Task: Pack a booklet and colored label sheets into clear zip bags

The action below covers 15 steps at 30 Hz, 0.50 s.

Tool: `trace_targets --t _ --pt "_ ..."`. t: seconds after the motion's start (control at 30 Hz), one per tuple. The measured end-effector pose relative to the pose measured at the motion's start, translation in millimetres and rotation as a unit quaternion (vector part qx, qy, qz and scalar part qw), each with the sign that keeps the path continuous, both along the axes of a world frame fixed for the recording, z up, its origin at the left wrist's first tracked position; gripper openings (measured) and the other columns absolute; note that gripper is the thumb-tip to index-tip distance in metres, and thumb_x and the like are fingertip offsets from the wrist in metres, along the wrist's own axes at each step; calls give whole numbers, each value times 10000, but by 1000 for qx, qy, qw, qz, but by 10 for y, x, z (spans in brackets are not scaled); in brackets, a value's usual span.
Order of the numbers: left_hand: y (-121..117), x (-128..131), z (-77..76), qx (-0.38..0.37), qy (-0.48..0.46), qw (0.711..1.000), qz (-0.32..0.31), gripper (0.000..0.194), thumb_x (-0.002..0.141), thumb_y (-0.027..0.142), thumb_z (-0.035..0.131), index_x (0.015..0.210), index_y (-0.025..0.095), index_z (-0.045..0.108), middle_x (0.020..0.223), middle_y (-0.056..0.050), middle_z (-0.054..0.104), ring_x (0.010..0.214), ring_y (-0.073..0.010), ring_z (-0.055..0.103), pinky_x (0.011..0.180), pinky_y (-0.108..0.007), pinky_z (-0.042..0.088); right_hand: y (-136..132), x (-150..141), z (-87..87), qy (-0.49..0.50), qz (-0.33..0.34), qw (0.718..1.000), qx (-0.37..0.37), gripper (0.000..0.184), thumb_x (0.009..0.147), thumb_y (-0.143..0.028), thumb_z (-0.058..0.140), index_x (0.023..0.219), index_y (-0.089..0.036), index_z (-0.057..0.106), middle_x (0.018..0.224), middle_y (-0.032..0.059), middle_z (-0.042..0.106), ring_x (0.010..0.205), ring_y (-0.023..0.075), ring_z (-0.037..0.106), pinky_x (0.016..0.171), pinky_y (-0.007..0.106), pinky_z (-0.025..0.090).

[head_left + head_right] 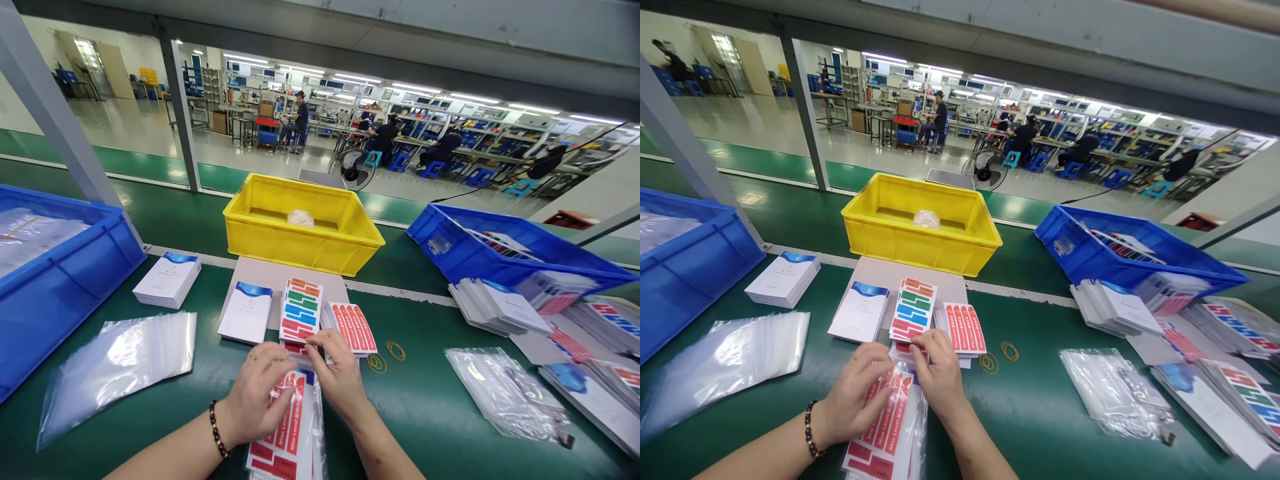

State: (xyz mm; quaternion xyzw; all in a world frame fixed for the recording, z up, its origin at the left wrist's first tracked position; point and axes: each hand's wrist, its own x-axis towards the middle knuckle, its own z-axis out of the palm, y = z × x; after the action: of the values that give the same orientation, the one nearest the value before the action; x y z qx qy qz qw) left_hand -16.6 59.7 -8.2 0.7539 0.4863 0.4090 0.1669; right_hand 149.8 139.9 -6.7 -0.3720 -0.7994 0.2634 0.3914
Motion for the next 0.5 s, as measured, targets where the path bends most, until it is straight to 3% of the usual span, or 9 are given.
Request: trace_targets --t 0.07,0.17,0.23,0.3,0.5 --pt "-33 88 -6 -38 60 994 -88 336 794 181 482 1123 182 553 1034 -128 609 1046 -262 508 950 -437 371 6 11 2 8 -17 1000 8 125 853 -198 479 828 -215 600 787 47 571 776 192 545 698 323 444" --pt "-64 196 -37 -109 133 968 -181 511 760 354 571 1242 208 484 1264 -140 528 1222 -348 387 1035 -551 232 12 23 17 19 -29 999 11 130 862 -203 468 820 -218 590 782 46 575 770 191 551 696 319 443" --pt "-72 235 -65 -145 162 955 -202 656 729 496 576 1305 228 416 1383 -146 408 1299 -398 253 1036 -630 120 12 21 28 20 -26 999 11 137 862 -202 463 802 -213 586 776 46 582 761 188 554 691 316 444" --pt "-71 252 -76 -171 177 947 -206 708 728 556 545 1337 239 368 1424 -143 343 1331 -396 162 1034 -645 66 6 7 31 10 -6 1000 16 150 861 -194 455 782 -206 581 754 46 590 744 185 557 682 313 444" --pt "-100 267 -68 -170 177 948 -204 798 707 593 547 1379 256 277 1439 -155 307 1329 -411 145 1029 -644 105 -69 -53 -66 -135 93 985 50 184 852 -170 428 774 -188 594 728 53 638 696 182 571 665 308 434"
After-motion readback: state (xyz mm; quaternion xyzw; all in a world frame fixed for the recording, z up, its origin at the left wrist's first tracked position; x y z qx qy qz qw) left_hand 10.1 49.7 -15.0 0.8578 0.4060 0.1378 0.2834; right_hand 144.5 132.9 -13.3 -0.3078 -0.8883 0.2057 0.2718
